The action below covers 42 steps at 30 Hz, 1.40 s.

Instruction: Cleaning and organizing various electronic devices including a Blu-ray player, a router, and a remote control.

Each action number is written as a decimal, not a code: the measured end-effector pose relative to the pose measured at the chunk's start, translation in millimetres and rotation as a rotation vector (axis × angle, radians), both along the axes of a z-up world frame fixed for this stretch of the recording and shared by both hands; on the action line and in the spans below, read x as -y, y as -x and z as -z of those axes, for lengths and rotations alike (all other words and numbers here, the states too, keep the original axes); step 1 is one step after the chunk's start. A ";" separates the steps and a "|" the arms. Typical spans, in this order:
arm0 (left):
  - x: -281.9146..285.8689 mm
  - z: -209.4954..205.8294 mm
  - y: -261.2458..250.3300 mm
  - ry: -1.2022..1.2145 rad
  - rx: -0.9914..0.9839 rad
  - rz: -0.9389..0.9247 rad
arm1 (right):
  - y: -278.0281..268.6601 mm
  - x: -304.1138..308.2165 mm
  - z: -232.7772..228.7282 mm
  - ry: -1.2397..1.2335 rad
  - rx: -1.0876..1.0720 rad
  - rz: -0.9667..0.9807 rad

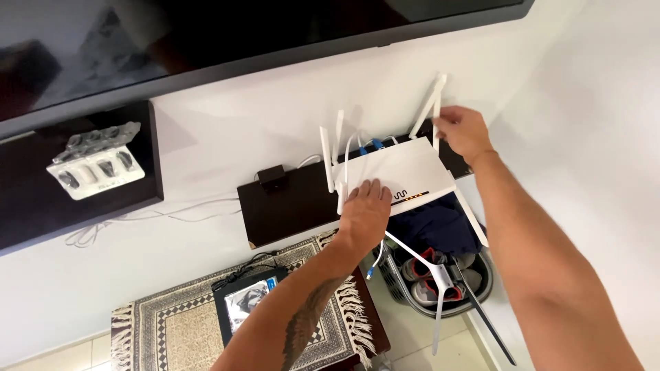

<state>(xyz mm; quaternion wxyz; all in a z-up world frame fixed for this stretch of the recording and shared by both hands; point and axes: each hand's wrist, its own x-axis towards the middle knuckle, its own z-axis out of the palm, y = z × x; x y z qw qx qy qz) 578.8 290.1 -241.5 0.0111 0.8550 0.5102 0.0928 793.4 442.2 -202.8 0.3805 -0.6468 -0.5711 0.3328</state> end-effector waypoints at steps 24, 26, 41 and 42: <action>-1.0 7.5 -3.5 -0.053 0.014 -0.033 | -80.5 95.1 71.5 0.213 0.439 0.090; -1.0 7.9 -3.9 -0.033 0.013 -0.034 | -62.0 122.9 42.7 0.386 0.133 0.094; 4.9 -4.7 -1.3 0.000 0.013 -0.036 | -31.1 129.6 -94.0 0.489 -0.538 -0.024; 7.5 -10.0 -1.0 -0.023 0.045 -0.044 | -21.5 133.4 -107.6 0.422 -0.619 -0.072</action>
